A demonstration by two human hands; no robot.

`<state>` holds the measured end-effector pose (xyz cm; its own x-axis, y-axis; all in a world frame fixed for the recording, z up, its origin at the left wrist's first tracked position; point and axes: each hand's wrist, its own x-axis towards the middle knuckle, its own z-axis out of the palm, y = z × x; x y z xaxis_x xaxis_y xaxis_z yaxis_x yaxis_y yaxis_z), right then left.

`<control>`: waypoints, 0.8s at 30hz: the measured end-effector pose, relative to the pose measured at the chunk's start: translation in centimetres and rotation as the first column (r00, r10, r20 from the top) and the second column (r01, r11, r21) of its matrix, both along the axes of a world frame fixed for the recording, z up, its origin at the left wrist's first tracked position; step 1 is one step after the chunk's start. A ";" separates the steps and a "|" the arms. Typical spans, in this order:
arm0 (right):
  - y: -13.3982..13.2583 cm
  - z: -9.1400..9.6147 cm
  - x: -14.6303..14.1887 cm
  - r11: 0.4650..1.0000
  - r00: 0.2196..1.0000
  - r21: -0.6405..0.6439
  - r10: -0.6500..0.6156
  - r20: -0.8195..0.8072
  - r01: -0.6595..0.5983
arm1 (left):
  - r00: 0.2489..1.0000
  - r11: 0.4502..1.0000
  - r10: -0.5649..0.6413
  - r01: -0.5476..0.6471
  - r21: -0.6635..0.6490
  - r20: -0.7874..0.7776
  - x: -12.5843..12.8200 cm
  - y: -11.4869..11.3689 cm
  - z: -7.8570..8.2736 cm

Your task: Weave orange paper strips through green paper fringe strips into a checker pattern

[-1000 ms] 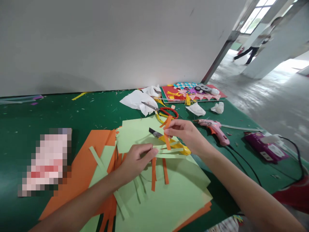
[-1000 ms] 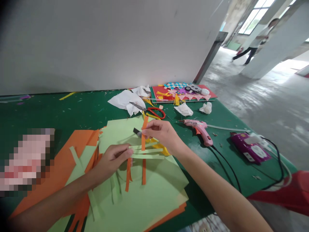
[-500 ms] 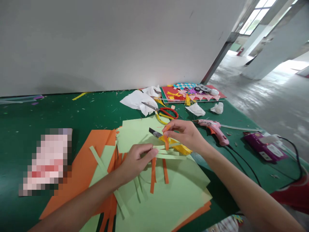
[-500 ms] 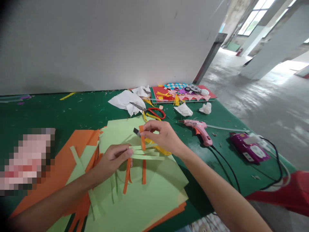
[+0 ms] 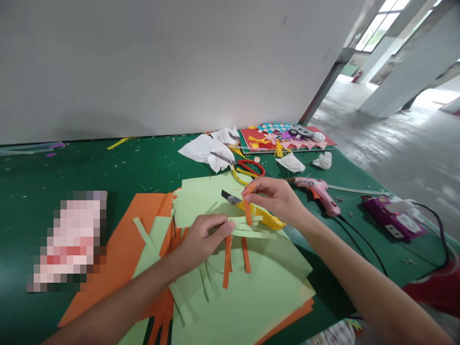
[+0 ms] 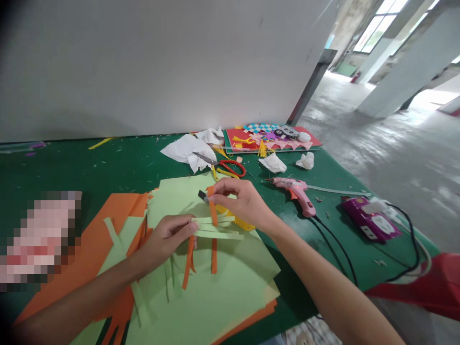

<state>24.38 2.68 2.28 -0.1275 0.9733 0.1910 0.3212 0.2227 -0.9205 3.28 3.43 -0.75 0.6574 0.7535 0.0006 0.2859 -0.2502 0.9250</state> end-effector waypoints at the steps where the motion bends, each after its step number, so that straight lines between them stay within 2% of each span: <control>1: 0.0 0.0 0.0 1.000 1.000 -0.004 0.001 -0.004 -0.001 | 1.000 1.000 0.000 0.000 -0.001 0.000 0.0 0.0 0.0; 6: 0.1 0.0 0.3 1.000 0.999 -0.007 -0.017 -0.046 0.016 | 1.000 1.000 -0.005 0.005 -0.016 0.011 0.0 0.0 -0.1; 11: 0.0 0.0 0.2 1.000 1.000 0.006 0.001 -0.001 -0.001 | 1.000 1.000 -0.003 0.003 -0.018 0.009 0.0 0.1 -0.2; 19: 0.0 -0.1 0.1 1.000 0.997 -0.003 -0.030 -0.073 0.030 | 0.999 0.999 -0.020 0.021 -0.034 0.034 0.0 0.0 -0.1; 24: 0.0 -0.2 -0.1 1.000 0.996 -0.012 0.009 -0.093 -0.010 | 0.999 0.999 -0.026 0.027 -0.037 0.028 -0.1 0.1 -0.3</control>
